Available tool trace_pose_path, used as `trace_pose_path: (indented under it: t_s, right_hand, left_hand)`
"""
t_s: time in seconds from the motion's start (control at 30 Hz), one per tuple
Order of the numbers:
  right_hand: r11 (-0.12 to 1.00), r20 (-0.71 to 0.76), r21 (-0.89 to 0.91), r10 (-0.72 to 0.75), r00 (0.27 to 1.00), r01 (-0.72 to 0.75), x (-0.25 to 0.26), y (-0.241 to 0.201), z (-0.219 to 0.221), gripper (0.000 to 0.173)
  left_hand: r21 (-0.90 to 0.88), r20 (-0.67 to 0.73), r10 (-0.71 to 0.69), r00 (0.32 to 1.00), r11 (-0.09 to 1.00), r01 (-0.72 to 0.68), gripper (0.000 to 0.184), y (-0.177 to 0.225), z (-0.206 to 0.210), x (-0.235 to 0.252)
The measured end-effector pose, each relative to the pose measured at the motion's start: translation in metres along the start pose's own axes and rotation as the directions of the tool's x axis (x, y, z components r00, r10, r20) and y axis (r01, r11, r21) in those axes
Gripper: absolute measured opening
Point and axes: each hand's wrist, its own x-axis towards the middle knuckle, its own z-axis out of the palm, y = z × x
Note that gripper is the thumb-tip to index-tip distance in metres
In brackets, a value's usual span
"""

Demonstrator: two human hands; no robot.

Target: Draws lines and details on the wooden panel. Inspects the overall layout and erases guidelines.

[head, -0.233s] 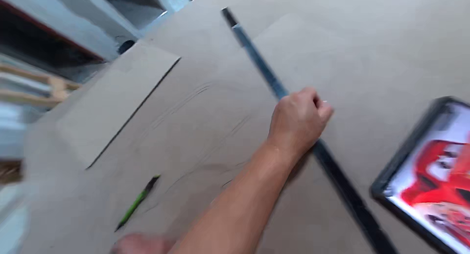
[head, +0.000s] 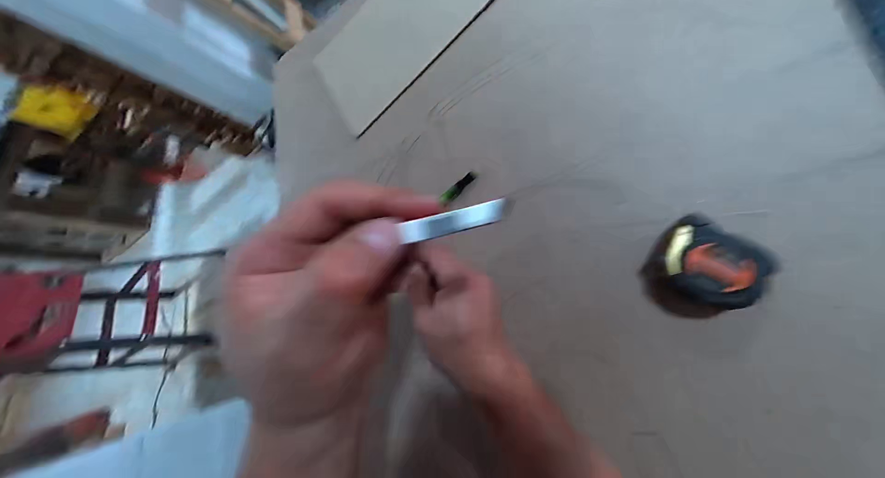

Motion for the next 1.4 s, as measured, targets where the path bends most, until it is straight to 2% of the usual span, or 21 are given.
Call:
trace_pose_path:
  t_s: [0.03,0.07,0.1,0.13,0.2,0.3,0.43,0.53,0.6,0.67,0.73,1.03,1.23,1.4]
  right_hand:
    - [0.983,-0.152,-0.001,-0.179,0.972,0.181,-0.002,0.029,0.027,0.016]
    - [0.915,-0.309,0.04,-0.371,0.876,0.402,0.001,0.066,0.06,0.02]
    - [0.92,-0.223,0.152,-0.325,0.919,0.362,0.0,0.067,0.065,0.022]
    - [0.935,-0.07,0.247,-0.244,0.967,0.253,0.001,0.054,0.061,0.021]
    - [0.935,0.116,0.309,-0.22,0.968,0.176,0.011,0.031,0.056,0.019]
    - [0.934,0.192,0.265,-0.296,0.936,0.241,0.018,0.029,0.055,0.014]
    - [0.928,0.213,0.187,-0.359,0.909,0.323,0.029,0.043,0.056,0.026]
    - [0.956,0.273,0.133,-0.288,0.918,0.261,0.019,0.025,0.038,0.017]
    - [0.983,0.342,0.056,-0.181,0.922,0.172,0.003,0.002,0.016,0.013]
    - [0.987,0.35,0.056,-0.163,0.923,0.153,-0.001,-0.003,0.012,0.012]
    - [0.985,0.343,0.095,-0.168,0.924,0.144,0.0,-0.002,0.013,0.012]
    - [0.993,0.411,0.105,-0.098,0.906,0.06,-0.002,-0.004,0.009,0.016]
    - [0.99,0.388,0.125,-0.11,0.915,0.066,-0.003,-0.003,0.008,0.016]
    - [0.992,0.374,0.096,-0.108,0.921,0.077,-0.003,-0.004,0.009,0.018]
  left_hand:
    - [0.067,-0.135,-0.036,0.99,0.997,0.046,0.022,-0.009,-0.044,-0.029]
    - [0.121,-0.268,-0.096,0.959,0.984,0.132,0.023,-0.021,-0.075,-0.054]
    - [0.148,-0.381,-0.168,0.909,0.96,0.239,0.023,-0.033,-0.094,-0.074]
    - [0.155,-0.456,-0.228,0.86,0.932,0.329,0.022,-0.042,-0.102,-0.09]
    - [0.123,-0.52,-0.295,0.802,0.903,0.412,0.021,-0.055,-0.099,-0.106]
    - [0.052,-0.538,-0.308,0.785,0.917,0.395,0.02,-0.066,-0.089,-0.118]
    - [-0.093,-0.587,-0.279,0.76,0.956,0.28,0.02,-0.08,-0.087,-0.123]
    - [-0.173,-0.585,-0.311,0.749,0.95,0.259,0.025,-0.082,-0.077,-0.125]
    - [-0.206,-0.541,-0.306,0.784,0.951,0.229,0.028,-0.085,-0.072,-0.126]
    - [-0.177,-0.457,-0.238,0.857,0.969,0.174,0.023,-0.088,-0.069,-0.128]
    - [-0.156,-0.422,-0.188,0.887,0.979,0.133,0.018,-0.094,-0.066,-0.131]
    - [-0.267,-0.433,-0.334,0.837,0.935,0.235,0.039,-0.097,-0.064,-0.142]
    - [-0.329,-0.429,-0.322,0.844,0.926,0.186,0.039,-0.1,-0.067,-0.143]
    - [-0.308,-0.44,-0.315,0.841,0.933,0.189,0.037,-0.1,-0.066,-0.142]
